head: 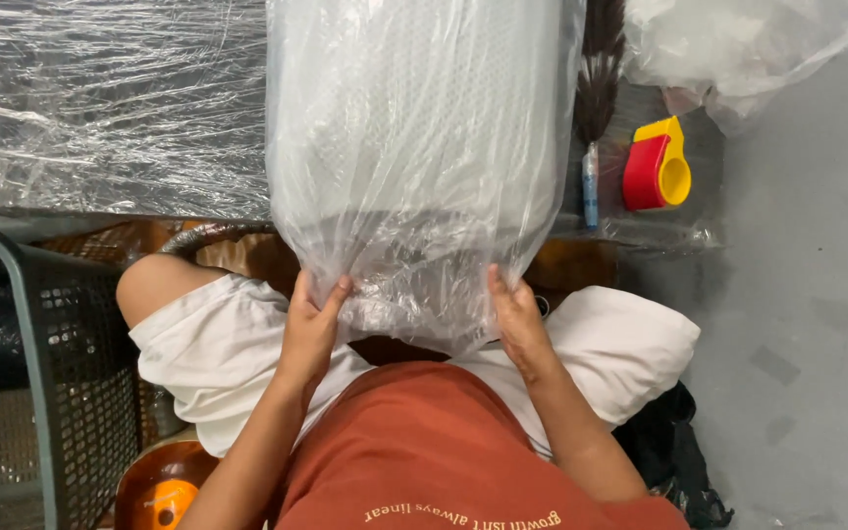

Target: The person sits on the floor and uses a feather duster to wipe the surface of a black plastic-wrapped package, then places it in a basket. The person then dusts a white bubble-wrapped package, turning it over to clean multiple sides, and finally ties the plastic bag closed.

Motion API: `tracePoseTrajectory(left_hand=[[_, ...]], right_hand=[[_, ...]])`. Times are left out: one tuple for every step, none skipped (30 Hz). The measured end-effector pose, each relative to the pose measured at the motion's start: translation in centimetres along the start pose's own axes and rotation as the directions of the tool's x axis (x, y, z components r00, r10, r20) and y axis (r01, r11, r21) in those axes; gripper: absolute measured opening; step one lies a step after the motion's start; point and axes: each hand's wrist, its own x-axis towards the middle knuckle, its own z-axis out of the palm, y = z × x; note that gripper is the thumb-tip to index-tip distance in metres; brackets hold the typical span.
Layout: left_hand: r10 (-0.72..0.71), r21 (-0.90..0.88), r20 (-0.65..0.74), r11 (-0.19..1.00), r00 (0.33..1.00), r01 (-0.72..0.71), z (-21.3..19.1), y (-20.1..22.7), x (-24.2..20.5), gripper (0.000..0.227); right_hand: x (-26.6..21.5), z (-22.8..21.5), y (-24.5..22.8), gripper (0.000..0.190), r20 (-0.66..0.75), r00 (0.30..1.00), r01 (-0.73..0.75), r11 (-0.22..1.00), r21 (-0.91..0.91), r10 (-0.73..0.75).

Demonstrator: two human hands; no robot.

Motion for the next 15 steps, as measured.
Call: tracePoseTrajectory(left_hand=[[-0.073, -0.068, -0.024, 0.995, 0.997, 0.072, 0.1, -0.8, 0.2, 0.040], [-0.148, -0.137, -0.042, 0.980, 0.988, 0.141, 0.2, -1.6, 0.4, 0.039], [-0.150, -0.135, -0.040, 0.980, 0.988, 0.143, 0.5, -0.8, 0.2, 0.039], [-0.234, -0.195, -0.018, 0.954, 0.972, 0.226, 0.9, -0.1, 0.1, 0.051], [-0.315, -0.251, 0.010, 0.918, 0.949, 0.307, 1.3, 0.6, 0.1, 0.064], [-0.316, -0.249, 0.014, 0.918, 0.949, 0.309, 1.7, 2.3, -0.1, 0.064], [-0.332, -0.183, 0.051, 0.924, 0.942, 0.336, 2.2, 4.0, -0.2, 0.076], [-0.346, -0.118, 0.085, 0.928, 0.934, 0.355, 2.5, 5.7, -0.3, 0.089], [-0.344, -0.118, 0.086, 0.929, 0.935, 0.352, 2.2, 3.3, 0.5, 0.089], [-0.319, 0.038, 0.118, 0.948, 0.940, 0.317, 1.7, 0.9, 1.1, 0.093], [-0.300, 0.192, 0.153, 0.944, 0.941, 0.270, 1.1, -1.4, 1.7, 0.098], [-0.296, 0.192, 0.149, 0.945, 0.943, 0.266, 1.4, -1.0, 1.5, 0.098], [-0.314, 0.220, 0.159, 0.936, 0.936, 0.277, 1.7, -0.6, 1.3, 0.084], [-0.331, 0.248, 0.172, 0.926, 0.928, 0.284, 2.1, -0.2, 1.1, 0.070], [-0.325, 0.248, 0.171, 0.928, 0.930, 0.279, 1.7, -1.2, 1.4, 0.070]], right_hand=[[-0.5, 0.1, -0.3, 0.042, 0.024, 1.000, -0.005, 1.000, 0.019, 0.004], [-0.9, 0.1, -0.6, 0.047, 0.048, 0.999, -0.010, 0.999, 0.037, 0.008], [-1.0, 0.1, -0.9, 0.047, 0.045, 0.999, -0.011, 0.999, 0.039, 0.009], [-1.0, 0.0, -1.2, 0.043, 0.083, 0.996, -0.052, 0.996, 0.072, 0.046], [-1.0, 0.0, -1.5, 0.041, 0.122, 0.989, -0.093, 0.990, 0.103, 0.080], [-0.7, -0.3, -1.1, 0.041, 0.118, 0.990, -0.092, 0.990, 0.105, 0.080], [-0.4, -0.6, -0.6, 0.036, 0.152, 0.986, -0.082, 0.992, 0.090, 0.068], [0.1, -0.7, -0.2, 0.032, 0.190, 0.980, -0.070, 0.995, 0.076, 0.054], [-0.1, -0.4, -0.5, 0.032, 0.190, 0.981, -0.067, 0.995, 0.078, 0.051], [-0.2, -0.1, -0.7, 0.030, 0.213, 0.976, -0.048, 0.997, 0.056, 0.035], [-0.4, 0.2, -0.9, 0.029, 0.237, 0.971, -0.029, 0.999, 0.034, 0.020], [-0.4, 0.5, -1.0, 0.029, 0.242, 0.970, -0.026, 0.999, 0.035, 0.017], [-0.4, 0.9, -1.0, 0.031, 0.258, 0.966, -0.014, 1.000, 0.022, 0.008], [-0.4, 1.1, -1.2, 0.033, 0.272, 0.962, 0.001, 1.000, 0.011, -0.004], [0.2, 1.0, -0.2, 0.033, 0.274, 0.962, 0.006, 1.000, 0.014, -0.010]])
